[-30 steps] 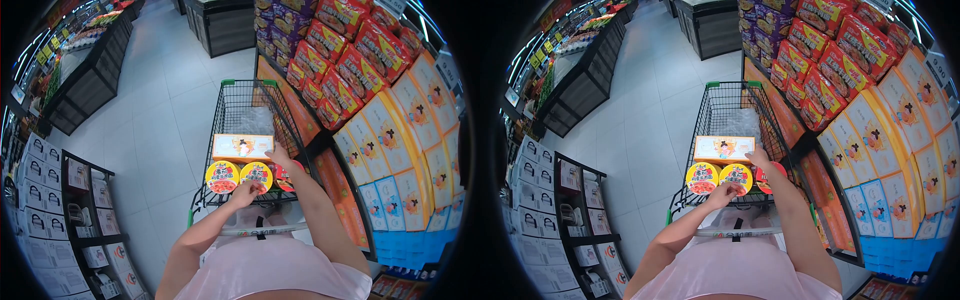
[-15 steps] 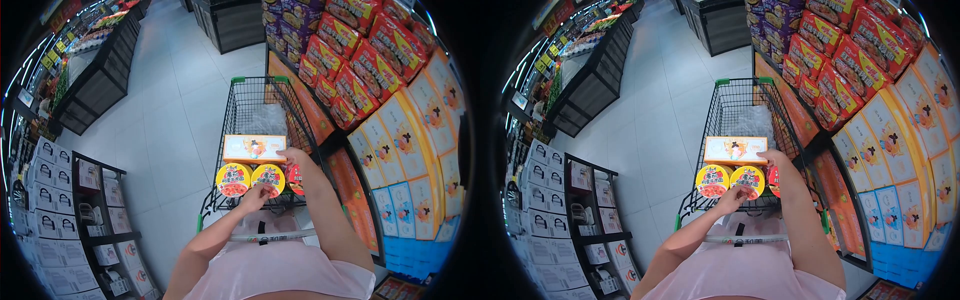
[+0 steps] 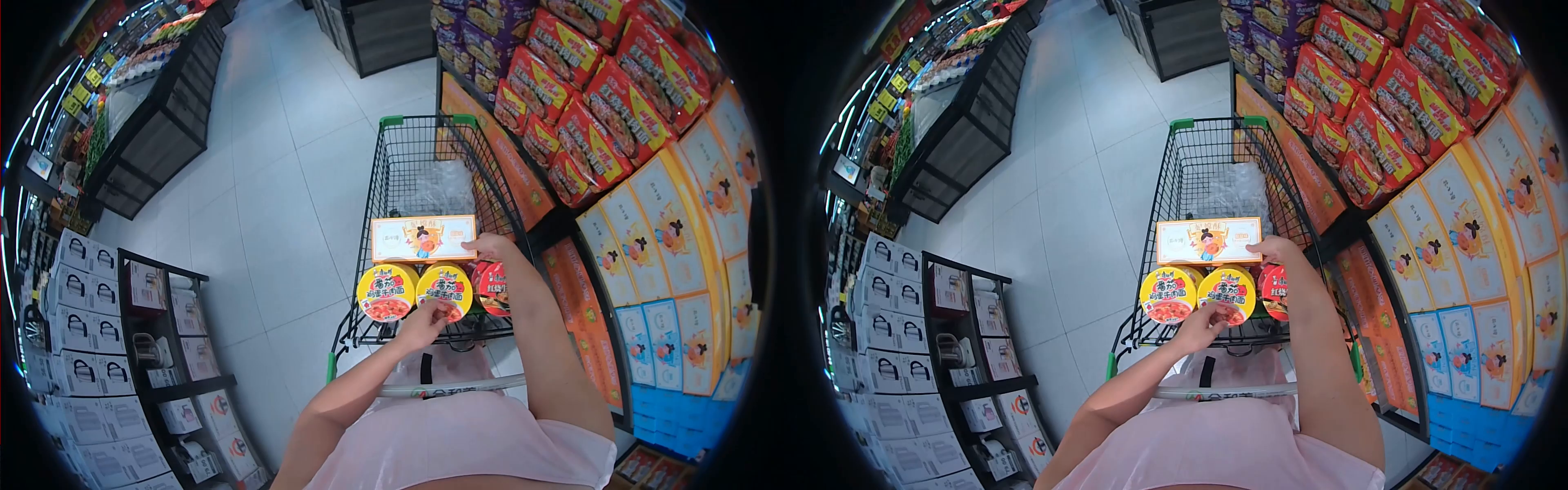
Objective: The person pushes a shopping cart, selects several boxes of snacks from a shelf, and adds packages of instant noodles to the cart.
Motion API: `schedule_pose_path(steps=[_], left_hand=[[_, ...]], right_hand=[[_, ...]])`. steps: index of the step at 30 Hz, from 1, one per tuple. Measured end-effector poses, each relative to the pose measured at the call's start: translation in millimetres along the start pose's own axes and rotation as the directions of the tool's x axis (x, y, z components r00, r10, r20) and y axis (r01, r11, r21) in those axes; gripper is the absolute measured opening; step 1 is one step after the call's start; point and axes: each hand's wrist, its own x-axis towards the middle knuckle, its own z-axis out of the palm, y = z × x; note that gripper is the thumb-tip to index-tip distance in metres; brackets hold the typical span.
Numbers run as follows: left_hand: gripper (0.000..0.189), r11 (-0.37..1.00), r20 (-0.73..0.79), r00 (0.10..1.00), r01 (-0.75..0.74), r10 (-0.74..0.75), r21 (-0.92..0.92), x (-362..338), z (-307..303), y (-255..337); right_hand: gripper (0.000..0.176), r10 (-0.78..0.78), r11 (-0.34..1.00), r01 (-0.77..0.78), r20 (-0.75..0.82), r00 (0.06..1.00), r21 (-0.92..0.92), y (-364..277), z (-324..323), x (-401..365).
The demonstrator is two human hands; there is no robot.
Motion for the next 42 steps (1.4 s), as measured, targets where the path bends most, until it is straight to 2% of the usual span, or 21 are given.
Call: schedule_pose_path(steps=[7, 10, 13, 14, 16, 17, 18, 19, 20, 21, 22, 23, 25, 27, 29, 31, 33, 34, 38, 41, 42], left_hand=[[0.026, 0.999, 0.019, 1.000, 0.002, -0.001, -0.043, 2, -3, 1], [0.026, 0.999, 0.031, 0.999, 0.010, -0.009, -0.041, 5, -3, -3], [0.026, 1.000, 0.041, 0.999, 0.021, -0.020, -0.023, 6, -5, -4], [0.026, 0.999, 0.040, 0.999, 0.012, -0.011, -0.034, 6, -6, -5], [0.026, 0.997, 0.049, 0.999, -0.019, 0.022, -0.079, 7, -5, -11], [0.026, 0.995, 0.025, 0.999, -0.046, 0.049, -0.085, 10, -1, -23], [0.024, 0.985, -0.014, 0.993, -0.115, 0.114, -0.126, 6, -3, -10], [0.022, 0.995, 0.002, 0.996, -0.088, 0.088, -0.040, 8, -4, -21], [0.015, 0.989, 0.022, 0.995, -0.097, 0.100, -0.116, 9, -4, -25], [0.009, 0.993, 0.020, 0.996, -0.084, 0.086, -0.088, 5, -5, -15], [0.005, 0.997, 0.046, 0.999, -0.016, 0.020, -0.076, 3, -8, -9], [0.006, 0.998, 0.054, 0.999, 0.005, -0.002, -0.058, -2, -11, 6], [0.006, 0.993, 0.066, 0.998, 0.029, -0.021, -0.116, 2, -9, -4], [0.015, 0.995, 0.076, 0.997, 0.022, -0.014, -0.097, 4, -11, -10], [0.023, 0.990, 0.083, 0.996, 0.049, -0.038, -0.132, 4, -13, -7], [0.030, 0.988, 0.064, 0.997, 0.060, -0.051, -0.144, 7, -14, -6], [0.036, 0.990, 0.017, 0.998, 0.054, -0.052, -0.132, 8, -15, -9], [0.034, 0.976, 0.012, 0.999, 0.033, -0.031, -0.215, 11, -11, -17], [0.027, 0.976, -0.012, 0.998, 0.062, -0.066, -0.209, 13, -11, -19], [0.025, 0.970, -0.027, 0.998, 0.048, -0.056, -0.236, 9, -11, -8], [0.020, 0.982, 0.002, 0.997, 0.071, -0.072, -0.176, 6, -14, -1]], right_hand=[[0.057, -0.175, 0.982, 0.171, -0.049, 0.983, -0.081, 7, 21, 27], [0.064, -0.218, 0.960, 0.205, -0.050, 0.975, -0.188, 12, 20, 28], [0.063, -0.360, 0.880, 0.273, -0.169, 0.918, -0.389, 14, 20, 33], [0.056, -0.287, 0.885, 0.096, -0.371, 0.883, -0.456, -18, 33, -34], [0.048, -0.405, 0.841, 0.081, -0.523, 0.750, -0.535, -28, 45, -74], [0.043, -0.541, 0.799, 0.212, -0.521, 0.659, -0.562, -24, 47, -94], [0.041, -0.665, 0.736, 0.322, -0.545, 0.511, -0.596, -14, 51, -106], [0.037, -0.687, 0.726, 0.443, -0.585, 0.432, -0.525, -2, 54, -118], [0.029, -0.717, 0.675, 0.588, -0.585, 0.378, -0.447, 7, 55, -144], [0.023, -0.747, 0.599, 0.700, -0.587, 0.313, -0.389, 18, 57, -168], [0.018, -0.726, 0.640, 0.655, -0.595, 0.346, -0.401, 29, 55, -199], [0.016, -0.783, 0.605, 0.537, -0.560, 0.270, -0.588, 46, 52, -226], [0.014, -0.791, 0.574, 0.478, -0.602, 0.111, -0.665, 85, 43, -258], [0.014, -0.692, 0.689, 0.447, -0.701, 0.173, -0.570, 119, 29, -309], [0.012, -0.660, 0.729, 0.276, -0.751, 0.038, -0.627, 146, 10, -356], [0.010, -0.589, 0.747, 0.209, -0.774, -0.232, -0.631, 148, -2, -409], [0.015, -0.629, 0.743, -0.042, -0.676, -0.385, -0.668, 154, -24, -450], [0.022, -0.633, 0.749, -0.096, -0.665, -0.397, -0.656, 159, -38, -466], [0.044, -0.651, 0.759, -0.302, -0.663, -0.369, -0.577, 143, -86, -508], [0.058, -0.685, 0.717, -0.419, -0.675, -0.275, -0.557, 137, -126, -510], [0.060, -0.674, 0.716, -0.446, -0.699, -0.241, -0.537, 133, -135, -510]])
